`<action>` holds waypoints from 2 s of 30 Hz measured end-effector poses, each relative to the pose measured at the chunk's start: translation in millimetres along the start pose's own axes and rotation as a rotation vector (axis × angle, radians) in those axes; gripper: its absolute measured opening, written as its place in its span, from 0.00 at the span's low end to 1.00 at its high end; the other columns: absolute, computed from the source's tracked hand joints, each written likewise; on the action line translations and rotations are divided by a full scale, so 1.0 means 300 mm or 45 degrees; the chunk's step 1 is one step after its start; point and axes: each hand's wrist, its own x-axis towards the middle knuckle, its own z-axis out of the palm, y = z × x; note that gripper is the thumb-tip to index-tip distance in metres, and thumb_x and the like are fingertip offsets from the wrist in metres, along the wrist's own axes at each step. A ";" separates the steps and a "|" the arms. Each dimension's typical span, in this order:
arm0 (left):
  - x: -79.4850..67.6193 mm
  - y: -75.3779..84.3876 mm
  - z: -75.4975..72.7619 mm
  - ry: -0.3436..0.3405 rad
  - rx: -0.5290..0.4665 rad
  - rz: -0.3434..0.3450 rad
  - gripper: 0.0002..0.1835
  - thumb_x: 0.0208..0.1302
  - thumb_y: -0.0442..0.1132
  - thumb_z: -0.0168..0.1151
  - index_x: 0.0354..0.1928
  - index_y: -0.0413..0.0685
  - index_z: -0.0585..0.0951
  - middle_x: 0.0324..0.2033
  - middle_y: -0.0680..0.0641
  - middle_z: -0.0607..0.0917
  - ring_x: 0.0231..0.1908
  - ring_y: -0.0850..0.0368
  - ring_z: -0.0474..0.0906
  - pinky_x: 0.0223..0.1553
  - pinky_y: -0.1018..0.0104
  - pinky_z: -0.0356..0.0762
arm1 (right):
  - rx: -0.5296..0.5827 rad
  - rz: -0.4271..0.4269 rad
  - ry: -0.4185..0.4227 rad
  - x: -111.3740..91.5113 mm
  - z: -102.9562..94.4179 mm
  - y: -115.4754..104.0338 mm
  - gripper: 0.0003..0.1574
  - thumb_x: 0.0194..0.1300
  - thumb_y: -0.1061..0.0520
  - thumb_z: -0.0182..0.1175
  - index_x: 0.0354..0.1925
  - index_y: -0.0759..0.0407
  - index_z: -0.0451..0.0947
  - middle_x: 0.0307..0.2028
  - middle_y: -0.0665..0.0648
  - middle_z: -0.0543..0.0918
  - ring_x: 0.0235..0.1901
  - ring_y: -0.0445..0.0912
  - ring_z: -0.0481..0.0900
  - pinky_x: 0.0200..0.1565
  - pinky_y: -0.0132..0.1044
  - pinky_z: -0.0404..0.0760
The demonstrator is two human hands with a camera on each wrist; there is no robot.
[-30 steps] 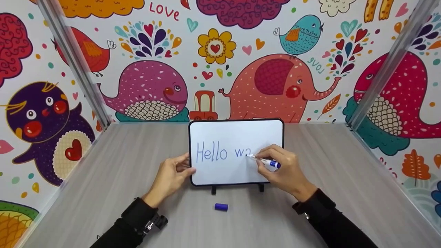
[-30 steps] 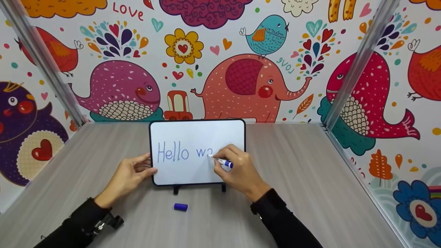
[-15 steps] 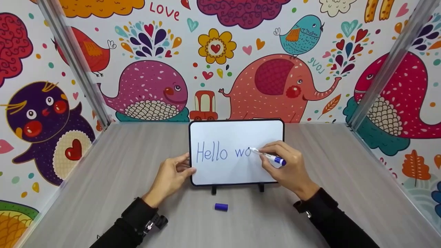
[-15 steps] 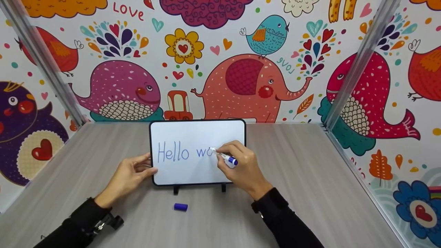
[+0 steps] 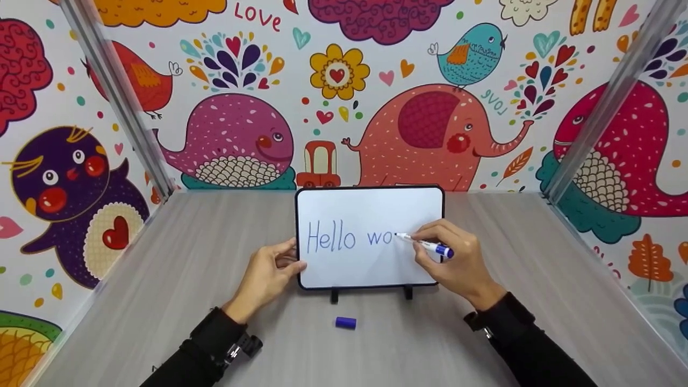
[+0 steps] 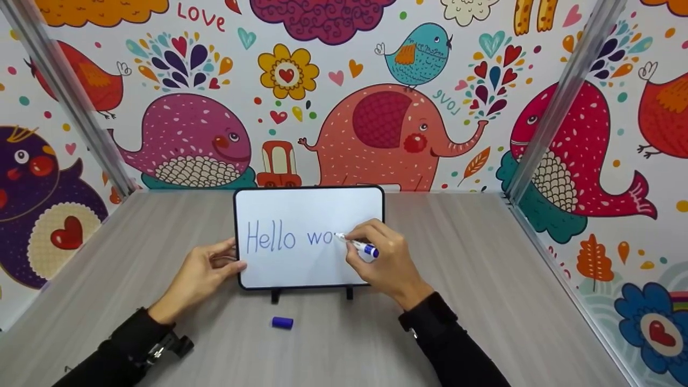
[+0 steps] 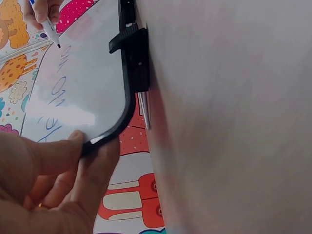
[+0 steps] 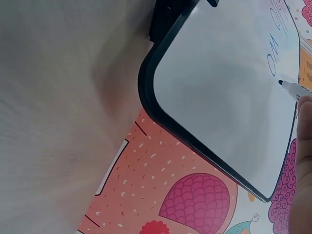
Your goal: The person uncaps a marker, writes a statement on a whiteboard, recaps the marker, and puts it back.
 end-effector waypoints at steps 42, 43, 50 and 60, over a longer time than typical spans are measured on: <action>-0.005 -0.003 -0.006 -0.004 -0.016 0.056 0.32 0.72 0.21 0.77 0.75 0.23 0.79 0.54 0.28 0.95 0.52 0.38 0.97 0.54 0.62 0.97 | 0.023 0.003 -0.029 -0.012 0.007 0.013 0.12 0.63 0.71 0.80 0.43 0.59 0.94 0.41 0.52 0.95 0.41 0.46 0.94 0.56 0.21 0.91; -0.005 -0.003 -0.005 -0.001 -0.012 0.057 0.32 0.71 0.21 0.77 0.75 0.23 0.79 0.54 0.28 0.95 0.52 0.39 0.97 0.54 0.63 0.97 | 0.032 0.005 -0.036 -0.013 0.007 0.014 0.12 0.63 0.71 0.80 0.43 0.60 0.94 0.41 0.52 0.95 0.41 0.46 0.94 0.56 0.21 0.91; -0.001 -0.002 -0.003 0.012 -0.009 0.055 0.32 0.71 0.21 0.77 0.74 0.23 0.80 0.54 0.28 0.95 0.52 0.39 0.97 0.54 0.61 0.97 | 0.064 0.007 -0.062 -0.017 0.012 0.012 0.12 0.62 0.73 0.80 0.41 0.60 0.94 0.40 0.50 0.94 0.40 0.45 0.94 0.54 0.23 0.92; -0.003 0.000 -0.005 0.010 -0.017 0.041 0.33 0.71 0.21 0.78 0.75 0.23 0.79 0.52 0.29 0.95 0.52 0.38 0.97 0.55 0.61 0.97 | 0.058 -0.002 -0.042 -0.012 0.011 0.009 0.15 0.60 0.74 0.81 0.42 0.59 0.94 0.40 0.50 0.95 0.40 0.46 0.94 0.54 0.22 0.91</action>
